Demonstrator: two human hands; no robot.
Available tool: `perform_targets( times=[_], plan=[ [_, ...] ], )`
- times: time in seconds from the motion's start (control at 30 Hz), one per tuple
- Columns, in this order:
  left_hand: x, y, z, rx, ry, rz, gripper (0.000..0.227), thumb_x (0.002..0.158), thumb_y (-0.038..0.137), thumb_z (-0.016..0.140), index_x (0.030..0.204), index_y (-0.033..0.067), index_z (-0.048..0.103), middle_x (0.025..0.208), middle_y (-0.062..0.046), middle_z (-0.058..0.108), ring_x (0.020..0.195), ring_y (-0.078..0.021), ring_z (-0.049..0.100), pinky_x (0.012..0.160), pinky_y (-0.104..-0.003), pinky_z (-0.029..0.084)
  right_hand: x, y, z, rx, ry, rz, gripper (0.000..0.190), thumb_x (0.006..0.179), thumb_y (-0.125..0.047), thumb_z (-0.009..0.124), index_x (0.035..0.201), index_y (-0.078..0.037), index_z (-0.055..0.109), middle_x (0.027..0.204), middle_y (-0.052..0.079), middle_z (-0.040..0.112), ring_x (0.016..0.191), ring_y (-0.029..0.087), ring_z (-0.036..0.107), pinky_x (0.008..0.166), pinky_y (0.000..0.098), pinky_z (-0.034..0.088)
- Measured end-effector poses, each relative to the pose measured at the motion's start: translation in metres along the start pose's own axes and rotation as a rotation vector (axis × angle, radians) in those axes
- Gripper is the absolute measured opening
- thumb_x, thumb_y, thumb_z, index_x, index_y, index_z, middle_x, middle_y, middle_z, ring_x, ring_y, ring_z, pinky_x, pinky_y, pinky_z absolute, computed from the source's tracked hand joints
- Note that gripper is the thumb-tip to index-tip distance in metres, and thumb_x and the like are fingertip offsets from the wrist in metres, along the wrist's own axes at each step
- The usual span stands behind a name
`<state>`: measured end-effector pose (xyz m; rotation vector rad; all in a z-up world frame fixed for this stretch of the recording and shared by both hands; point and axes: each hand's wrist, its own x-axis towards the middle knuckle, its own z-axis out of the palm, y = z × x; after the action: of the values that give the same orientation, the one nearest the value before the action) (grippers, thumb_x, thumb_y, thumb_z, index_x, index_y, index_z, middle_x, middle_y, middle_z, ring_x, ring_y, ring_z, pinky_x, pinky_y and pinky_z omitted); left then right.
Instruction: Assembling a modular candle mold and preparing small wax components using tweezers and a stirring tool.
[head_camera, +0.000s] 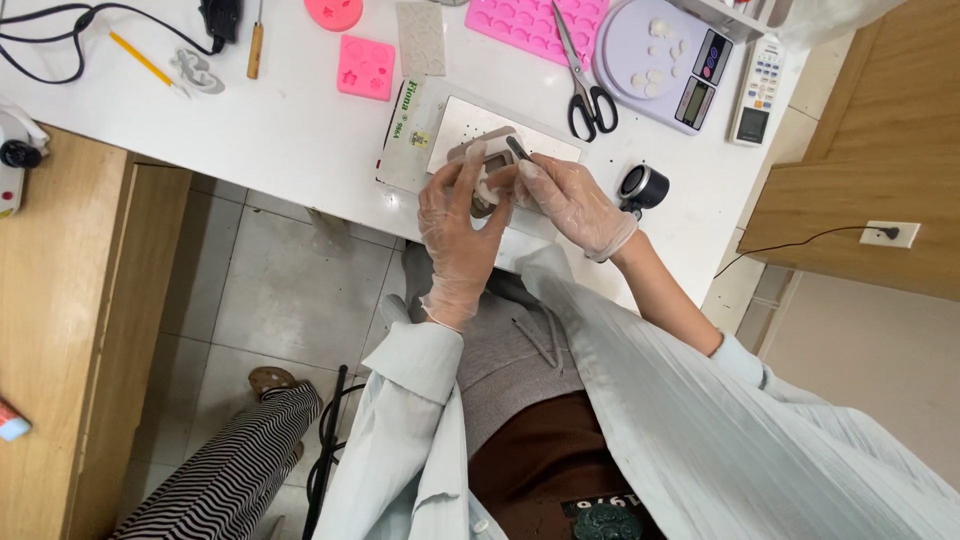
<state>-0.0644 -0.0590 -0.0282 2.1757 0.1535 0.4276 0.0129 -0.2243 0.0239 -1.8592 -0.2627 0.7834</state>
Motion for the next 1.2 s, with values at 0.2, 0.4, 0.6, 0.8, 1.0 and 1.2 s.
perform_targets(
  times=[0.2,0.4,0.6,0.8,1.0,1.2],
  plan=[
    [0.001,0.003,-0.007,0.0,-0.007,-0.001,0.07,0.089,0.023,0.087,0.15,0.0272,0.054,0.135,-0.001,0.054,0.126,-0.0246,0.055,0.107,-0.041,0.05,-0.004,-0.005,-0.001,-0.02,0.082,-0.298,0.06,0.115,-0.056,0.036,0.098,-0.003,0.058,0.106,0.008,0.063,0.1,0.019,0.061,0.093,0.0344,0.054],
    [0.006,0.004,-0.008,0.08,0.018,0.1,0.073,0.086,0.024,0.087,0.149,0.0192,0.052,0.131,-0.005,0.054,0.121,-0.0269,0.054,0.101,-0.044,0.047,-0.015,-0.01,0.003,-0.081,0.298,-0.195,0.058,0.112,-0.055,0.032,0.107,-0.006,0.063,0.089,0.001,0.052,0.084,0.015,0.052,0.081,0.0307,0.046],
    [0.009,0.0,-0.007,0.004,-0.025,0.121,0.069,0.088,0.022,0.088,0.149,0.027,0.055,0.124,0.001,0.061,0.114,-0.023,0.058,0.097,-0.04,0.052,-0.01,0.02,0.006,0.211,0.354,0.018,0.047,0.11,-0.049,0.043,0.108,-0.008,0.066,0.078,0.0,0.053,0.069,0.01,0.05,0.063,0.0241,0.045],
    [0.01,-0.005,-0.005,0.027,-0.046,0.137,0.076,0.085,0.021,0.089,0.15,0.0277,0.051,0.125,-0.003,0.057,0.116,-0.025,0.055,0.097,-0.04,0.053,-0.016,0.031,0.008,0.691,0.345,0.151,0.033,0.106,-0.036,0.056,0.104,-0.004,0.065,0.091,0.009,0.072,0.079,0.016,0.071,0.076,0.0307,0.061],
    [0.01,-0.01,-0.005,0.065,-0.057,0.176,0.082,0.086,0.02,0.09,0.155,0.028,0.046,0.128,-0.002,0.054,0.119,-0.0241,0.053,0.103,-0.04,0.053,-0.025,0.02,0.015,0.793,0.292,0.113,0.024,0.096,-0.009,0.07,0.117,0.0,0.066,0.108,0.01,0.073,0.099,0.022,0.075,0.096,0.0368,0.061],
    [0.01,-0.016,0.0,0.084,-0.049,0.197,0.082,0.085,0.023,0.092,0.154,0.0258,0.047,0.129,-0.004,0.052,0.119,-0.0241,0.054,0.104,-0.04,0.052,-0.021,0.013,0.021,0.63,0.394,0.069,0.025,0.093,-0.004,0.074,0.116,0.002,0.067,0.109,0.013,0.074,0.101,0.024,0.076,0.091,0.0356,0.062]
  ],
)
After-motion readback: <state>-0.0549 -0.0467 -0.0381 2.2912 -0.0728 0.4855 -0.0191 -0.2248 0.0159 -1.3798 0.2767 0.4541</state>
